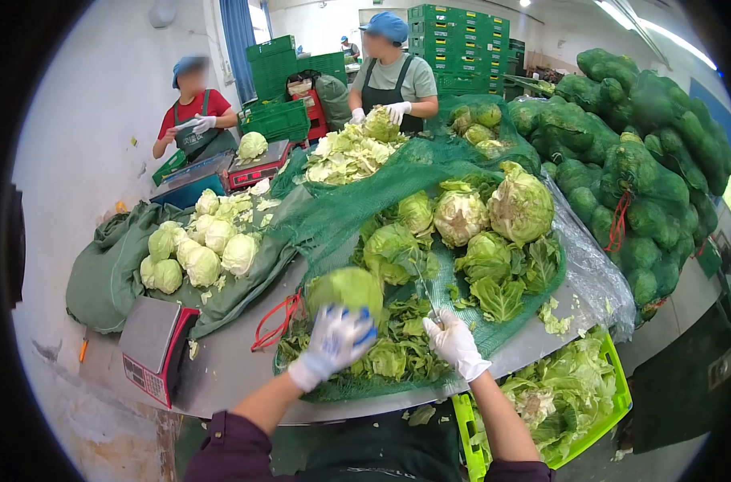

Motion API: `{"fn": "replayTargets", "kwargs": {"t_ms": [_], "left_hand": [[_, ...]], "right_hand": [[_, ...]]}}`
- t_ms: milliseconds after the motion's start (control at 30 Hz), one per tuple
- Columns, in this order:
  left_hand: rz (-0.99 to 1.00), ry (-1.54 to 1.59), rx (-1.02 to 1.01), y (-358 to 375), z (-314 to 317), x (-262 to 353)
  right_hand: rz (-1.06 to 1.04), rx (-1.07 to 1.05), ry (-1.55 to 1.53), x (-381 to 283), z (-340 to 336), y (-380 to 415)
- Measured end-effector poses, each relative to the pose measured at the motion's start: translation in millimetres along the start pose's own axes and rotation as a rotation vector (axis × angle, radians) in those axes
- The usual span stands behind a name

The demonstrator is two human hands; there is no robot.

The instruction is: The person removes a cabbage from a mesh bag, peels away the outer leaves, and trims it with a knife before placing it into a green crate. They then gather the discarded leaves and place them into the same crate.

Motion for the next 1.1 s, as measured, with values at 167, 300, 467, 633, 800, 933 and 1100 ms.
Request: {"fn": "replayTargets", "kwargs": {"t_ms": [167,300,467,633,800,933,1100], "left_hand": [[-0.232,0.119,0.175,67,-55,2],[-0.598,0.69,0.282,94,-19,-37],[-0.577,0.639,0.285,97,4,-50],[-0.541,0.538,0.284,108,7,-40],[-0.591,0.544,0.315,130,-4,-13],[-0.563,0.726,0.343,159,6,-4],[-0.903,1.21,0.49,135,6,-22]], "right_hand": [[0.133,-0.135,-0.271,5,29,-5],[0.21,-0.19,-0.332,-5,65,-19],[0.202,-0.307,-0.329,11,107,-37],[0.236,-0.256,-0.457,32,100,-46],[0.247,-0.31,-0.468,32,103,-53],[0.216,-0.461,-0.465,32,110,-54],[0.236,-0.508,-0.396,17,113,-32]]}}
Point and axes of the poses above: each hand's wrist, its own y-axis away from the middle knuckle, its own z-axis out of the palm, x = y × z, the point moved 3 cm from there along -y, towards the middle knuckle, and after that the axes turned 6 degrees about z, right-handed, at the moved point
